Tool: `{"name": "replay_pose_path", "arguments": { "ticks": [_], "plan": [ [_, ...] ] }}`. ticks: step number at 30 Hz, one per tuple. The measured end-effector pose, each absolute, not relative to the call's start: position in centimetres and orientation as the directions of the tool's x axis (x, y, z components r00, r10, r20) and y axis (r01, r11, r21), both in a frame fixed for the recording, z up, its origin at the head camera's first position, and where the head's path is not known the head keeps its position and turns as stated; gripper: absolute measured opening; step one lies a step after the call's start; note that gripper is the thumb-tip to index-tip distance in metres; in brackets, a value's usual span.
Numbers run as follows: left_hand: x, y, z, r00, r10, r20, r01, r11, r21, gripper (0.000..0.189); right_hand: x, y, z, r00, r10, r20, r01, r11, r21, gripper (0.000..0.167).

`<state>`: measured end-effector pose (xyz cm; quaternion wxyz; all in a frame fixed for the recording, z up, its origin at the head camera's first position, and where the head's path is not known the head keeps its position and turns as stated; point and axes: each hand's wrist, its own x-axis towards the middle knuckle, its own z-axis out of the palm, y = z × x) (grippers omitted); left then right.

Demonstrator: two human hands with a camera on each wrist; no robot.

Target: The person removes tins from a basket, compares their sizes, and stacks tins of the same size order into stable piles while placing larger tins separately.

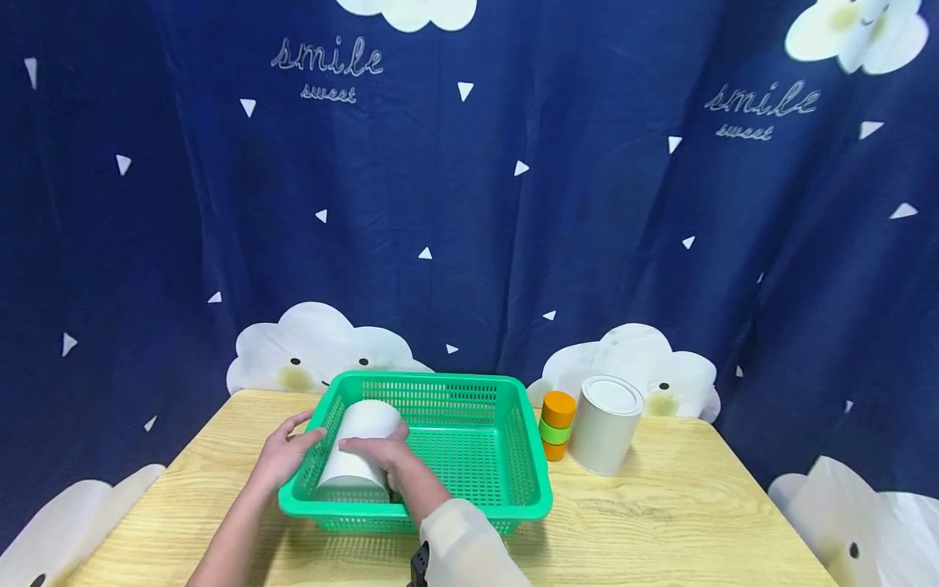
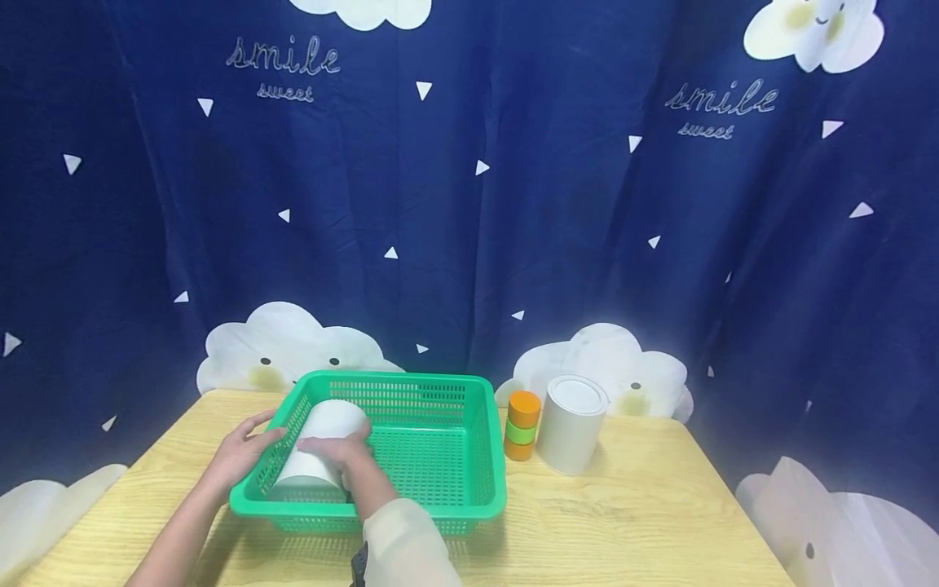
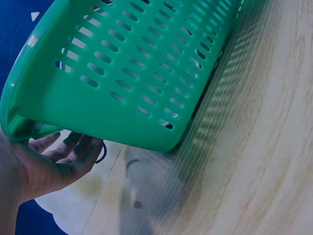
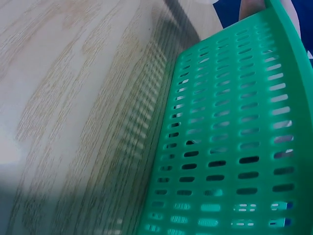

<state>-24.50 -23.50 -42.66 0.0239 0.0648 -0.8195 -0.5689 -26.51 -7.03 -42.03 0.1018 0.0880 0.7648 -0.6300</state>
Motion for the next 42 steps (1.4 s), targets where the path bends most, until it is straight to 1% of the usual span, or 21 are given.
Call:
{"name": "replay_pose_path", "arguments": {
  "ticks": [6,21,27,31,36,42],
  "plan": [
    [-24.6,-23.4,-42.8,-0.990,-0.136,-0.035,-0.079,0.335,0.939,0.061,-26.8,-6.3,-42.2,-0.966,0.005,-0.260,0.257,0.171,-0.951,0.108],
    [-24.6,-23.5,-42.7,-0.989,-0.145,-0.035,-0.088,0.378,0.921,0.062,-26.2,-3.3,-40.2,-0.965,-0.105,-0.242,0.218,0.199,-0.955,0.102],
    [-24.6,-23.5,-42.6,-0.989,-0.146,-0.034,-0.091,0.401,0.912,0.063,-26.0,-1.6,-39.5,-0.957,-0.173,-0.232,0.203,0.170,-0.964,0.109],
    [-24.6,-23.5,-42.7,-0.989,-0.148,-0.029,-0.086,0.399,0.913,0.063,-26.0,-0.9,-39.3,-0.955,-0.186,-0.233,0.202,0.171,-0.964,0.112],
    [-24.5,-23.5,-42.7,-0.989,-0.146,-0.038,-0.093,0.392,0.915,0.062,-26.0,0.0,-39.3,-0.952,-0.184,-0.246,0.216,0.165,-0.962,0.107],
    [-24.6,-23.5,-42.6,-0.988,-0.145,-0.045,-0.096,0.367,0.925,0.063,-25.9,1.3,-38.4,-0.945,-0.224,-0.238,0.209,0.145,-0.967,0.104]
  ]
}}
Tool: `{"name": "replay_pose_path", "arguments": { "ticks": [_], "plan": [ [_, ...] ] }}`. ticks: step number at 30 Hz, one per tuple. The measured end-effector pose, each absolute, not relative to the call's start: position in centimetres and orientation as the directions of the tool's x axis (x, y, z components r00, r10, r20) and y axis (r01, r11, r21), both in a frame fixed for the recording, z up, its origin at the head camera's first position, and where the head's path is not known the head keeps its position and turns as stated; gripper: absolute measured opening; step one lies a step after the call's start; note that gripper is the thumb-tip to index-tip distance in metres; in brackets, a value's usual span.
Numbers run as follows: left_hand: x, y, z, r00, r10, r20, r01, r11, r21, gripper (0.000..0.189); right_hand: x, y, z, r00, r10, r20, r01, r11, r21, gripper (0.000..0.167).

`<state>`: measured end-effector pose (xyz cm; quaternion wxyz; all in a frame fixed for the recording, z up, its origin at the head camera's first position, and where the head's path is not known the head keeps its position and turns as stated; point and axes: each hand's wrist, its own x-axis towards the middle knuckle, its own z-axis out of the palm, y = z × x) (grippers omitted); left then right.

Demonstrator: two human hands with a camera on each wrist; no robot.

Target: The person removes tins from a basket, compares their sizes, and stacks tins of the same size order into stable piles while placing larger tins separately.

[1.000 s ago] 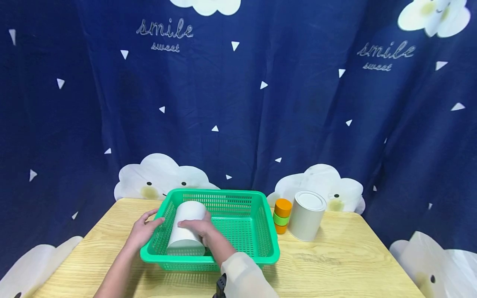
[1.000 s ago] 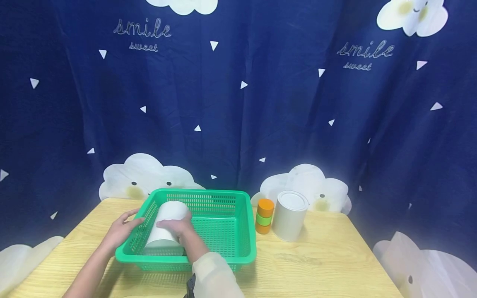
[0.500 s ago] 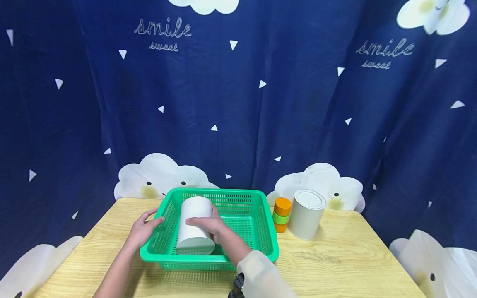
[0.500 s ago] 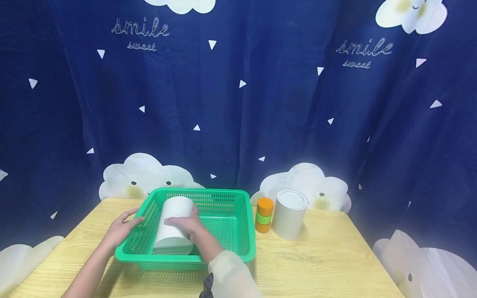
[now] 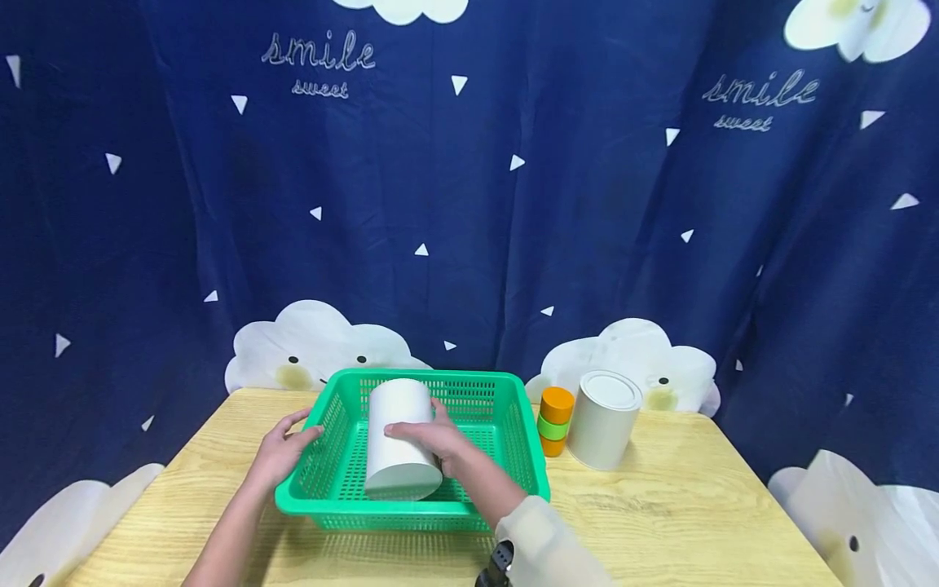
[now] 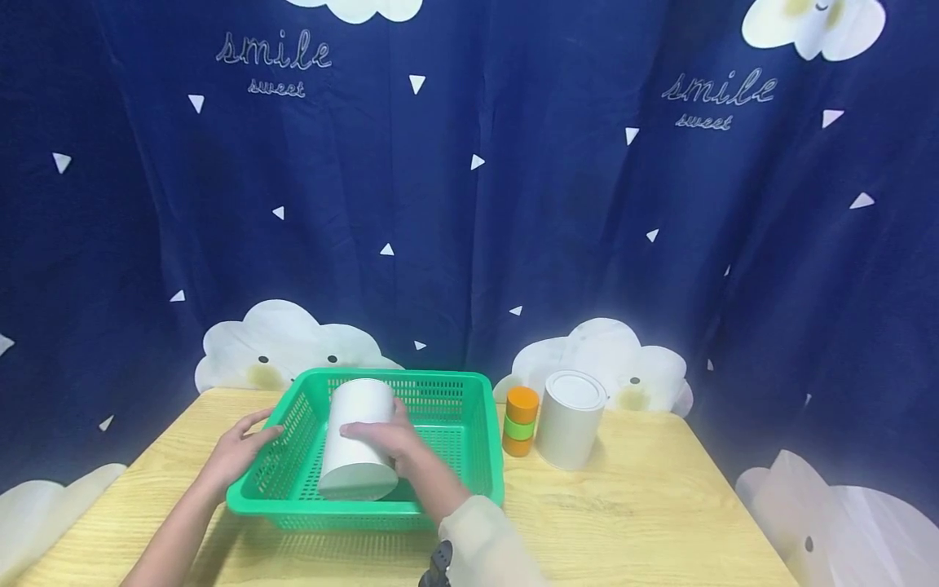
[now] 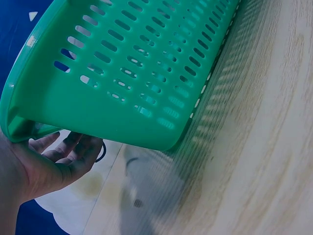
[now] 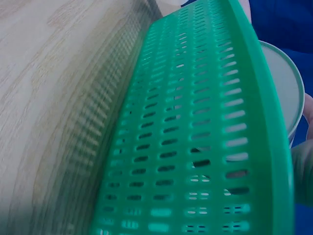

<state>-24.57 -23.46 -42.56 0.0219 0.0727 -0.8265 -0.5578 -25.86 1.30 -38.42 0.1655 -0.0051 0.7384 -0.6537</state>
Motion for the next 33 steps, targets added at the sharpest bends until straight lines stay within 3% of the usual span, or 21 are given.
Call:
{"name": "replay_pose_path", "arguments": {
  "ticks": [33],
  "plan": [
    [-24.8,-23.6,-42.8,-0.987,-0.143,-0.066,-0.115,0.366,0.923,0.067,-24.0,8.4,-33.9,-0.931,-0.320,-0.178,0.142,0.132,-0.981,0.096]
  ]
}}
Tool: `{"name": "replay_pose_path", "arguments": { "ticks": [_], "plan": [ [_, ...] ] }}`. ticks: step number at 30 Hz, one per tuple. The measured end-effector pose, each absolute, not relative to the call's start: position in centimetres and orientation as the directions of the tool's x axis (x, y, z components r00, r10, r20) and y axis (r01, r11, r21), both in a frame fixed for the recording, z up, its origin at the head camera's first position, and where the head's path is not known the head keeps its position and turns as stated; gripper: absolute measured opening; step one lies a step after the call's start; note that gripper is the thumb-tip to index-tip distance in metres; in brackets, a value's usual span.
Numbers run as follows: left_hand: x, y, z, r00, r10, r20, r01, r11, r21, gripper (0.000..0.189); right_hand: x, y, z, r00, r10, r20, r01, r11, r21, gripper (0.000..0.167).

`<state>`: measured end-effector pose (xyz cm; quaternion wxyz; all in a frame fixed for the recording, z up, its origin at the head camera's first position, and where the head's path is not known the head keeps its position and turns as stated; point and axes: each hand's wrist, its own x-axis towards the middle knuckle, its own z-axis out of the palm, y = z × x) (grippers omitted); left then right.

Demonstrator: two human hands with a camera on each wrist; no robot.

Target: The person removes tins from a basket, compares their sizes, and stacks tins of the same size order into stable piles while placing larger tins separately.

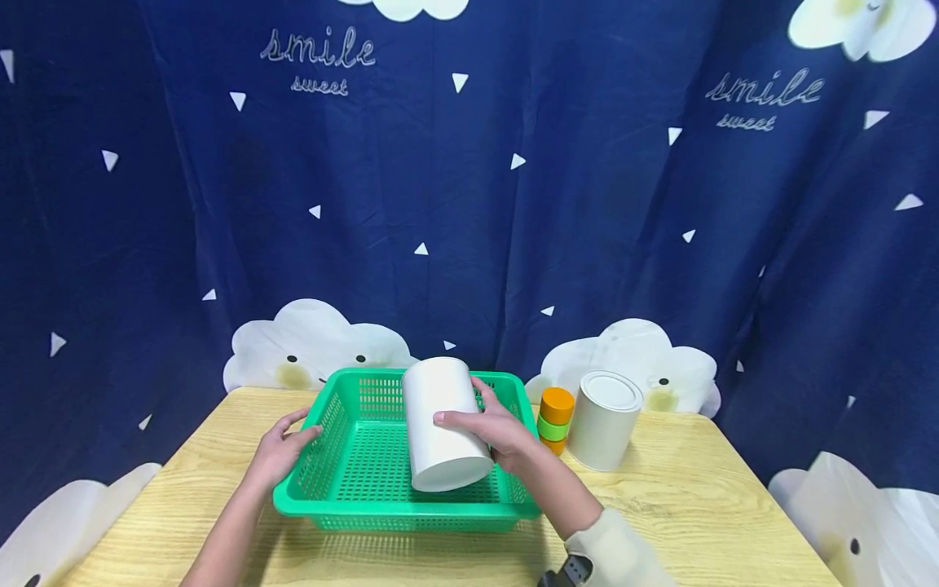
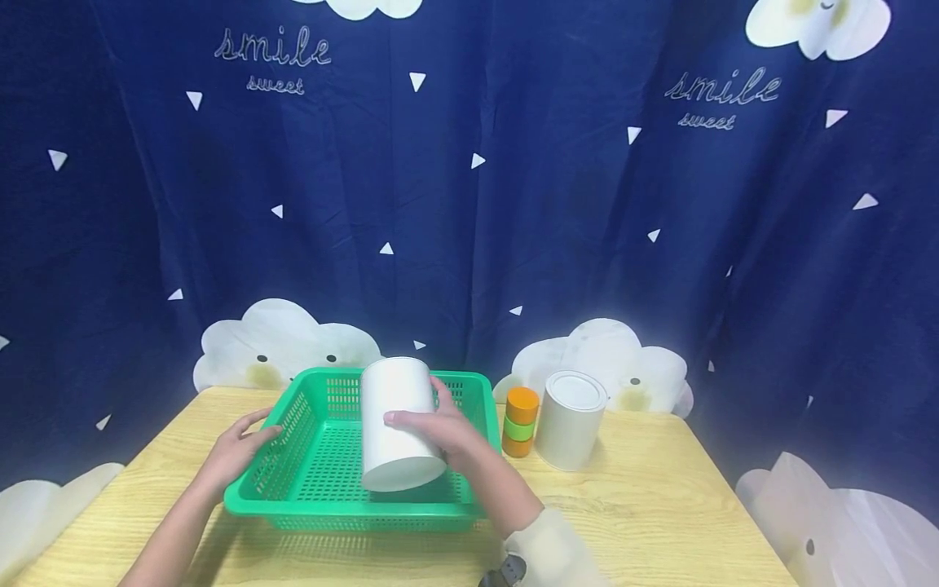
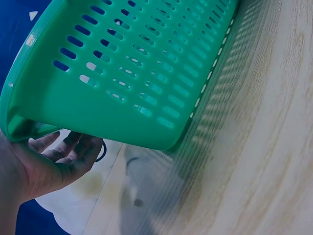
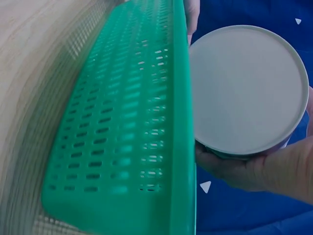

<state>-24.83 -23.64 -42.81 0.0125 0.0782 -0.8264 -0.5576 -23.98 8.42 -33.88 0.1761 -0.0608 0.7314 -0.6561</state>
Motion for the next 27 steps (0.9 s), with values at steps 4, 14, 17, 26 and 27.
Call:
{"name": "replay_pose_path", "arguments": {
  "ticks": [4,14,17,26,27],
  "plan": [
    [-24.8,-23.7,-42.9,-0.987,-0.143,-0.071,-0.118,0.359,0.926,0.067,-23.6,9.5,-33.7,-0.923,-0.348,-0.163,0.129,0.117,-0.985,0.093],
    [-24.7,-23.6,-42.6,-0.988,-0.136,-0.071,-0.114,0.340,0.934,0.068,-23.2,11.9,-33.3,-0.912,-0.382,-0.147,0.116,0.102,-0.988,0.089],
    [-24.7,-23.5,-42.6,-0.988,-0.139,-0.074,-0.117,0.335,0.935,0.067,-23.1,12.7,-33.1,-0.905,-0.395,-0.155,0.124,0.103,-0.987,0.088],
    [-24.7,-23.6,-42.7,-0.988,-0.142,-0.064,-0.112,0.357,0.927,0.066,-23.0,14.8,-33.2,-0.892,-0.419,-0.168,0.128,0.122,-0.984,0.089],
    [-24.7,-23.5,-42.7,-0.988,-0.143,-0.065,-0.113,0.361,0.926,0.066,-23.0,15.0,-33.2,-0.892,-0.419,-0.169,0.129,0.123,-0.984,0.090]
  ]
}}
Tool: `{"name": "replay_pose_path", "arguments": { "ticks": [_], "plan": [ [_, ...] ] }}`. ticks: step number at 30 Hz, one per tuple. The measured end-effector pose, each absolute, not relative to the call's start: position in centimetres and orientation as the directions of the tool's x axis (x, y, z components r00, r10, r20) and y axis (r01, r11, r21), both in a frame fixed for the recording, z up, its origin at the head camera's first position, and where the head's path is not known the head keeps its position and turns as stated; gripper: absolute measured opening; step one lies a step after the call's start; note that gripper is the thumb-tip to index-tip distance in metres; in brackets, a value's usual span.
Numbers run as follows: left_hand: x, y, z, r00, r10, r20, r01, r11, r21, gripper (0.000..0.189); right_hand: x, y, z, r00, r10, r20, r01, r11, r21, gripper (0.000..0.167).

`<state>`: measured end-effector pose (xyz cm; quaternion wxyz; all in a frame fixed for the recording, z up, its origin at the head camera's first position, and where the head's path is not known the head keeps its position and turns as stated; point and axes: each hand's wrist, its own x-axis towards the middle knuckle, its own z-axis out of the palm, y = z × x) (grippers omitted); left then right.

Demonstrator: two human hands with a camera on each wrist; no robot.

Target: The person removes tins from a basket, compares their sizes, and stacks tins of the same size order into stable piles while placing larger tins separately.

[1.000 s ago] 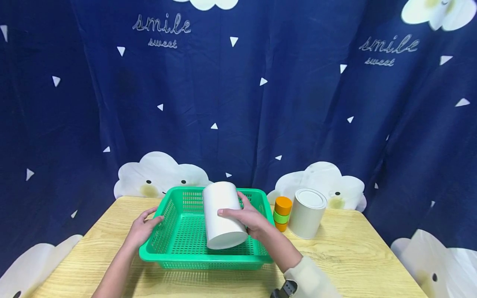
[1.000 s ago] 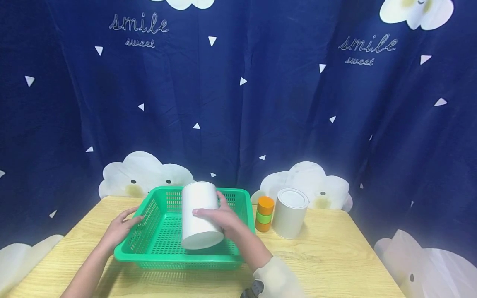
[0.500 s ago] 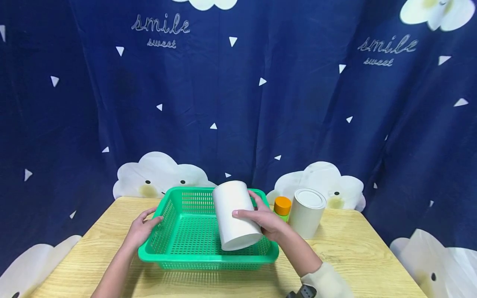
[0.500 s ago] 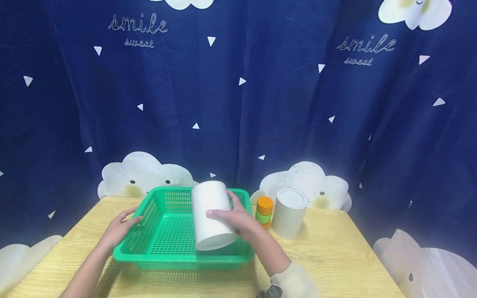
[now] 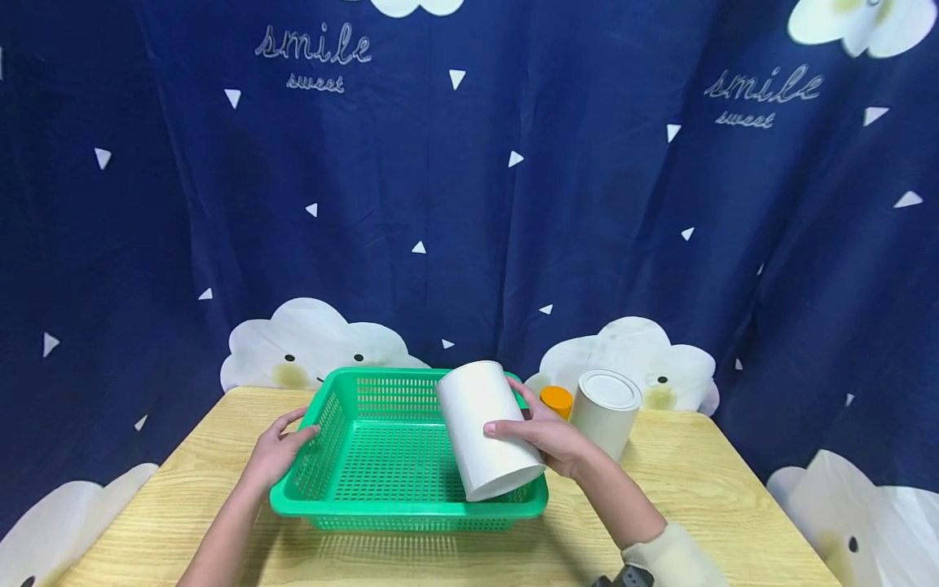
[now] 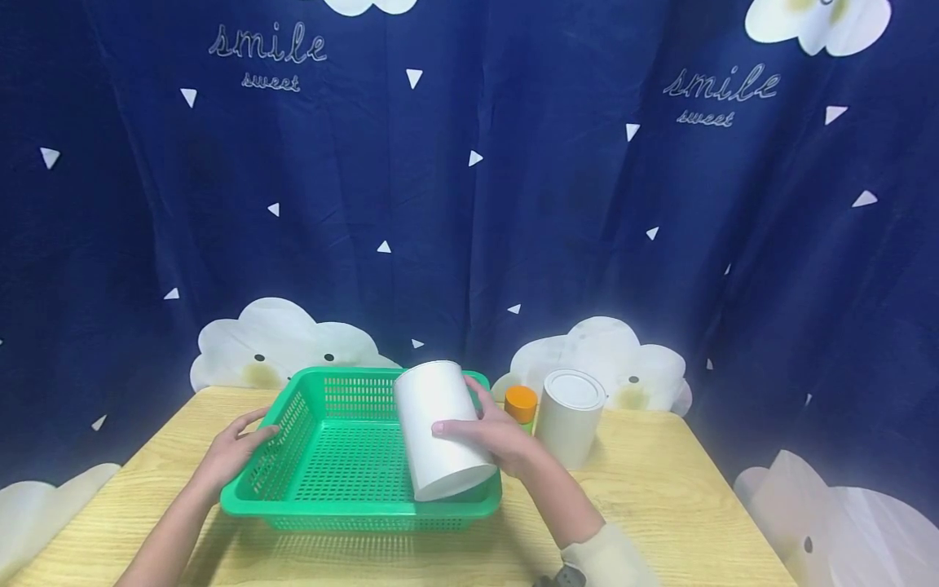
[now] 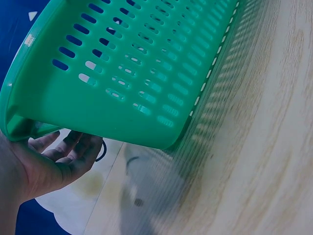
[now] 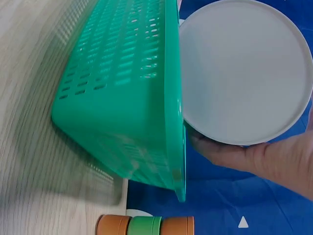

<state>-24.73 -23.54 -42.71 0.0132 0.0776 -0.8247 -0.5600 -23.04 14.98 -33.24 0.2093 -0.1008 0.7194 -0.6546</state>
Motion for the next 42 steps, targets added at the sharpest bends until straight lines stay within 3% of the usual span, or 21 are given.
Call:
{"name": "replay_pose_path", "arguments": {
  "ticks": [42],
  "plan": [
    [-24.6,-23.4,-42.6,-0.988,-0.137,-0.066,-0.113,0.365,0.924,0.066,-23.1,21.7,-32.4,-0.840,-0.532,-0.106,0.082,0.070,-0.994,0.087]
  ]
}}
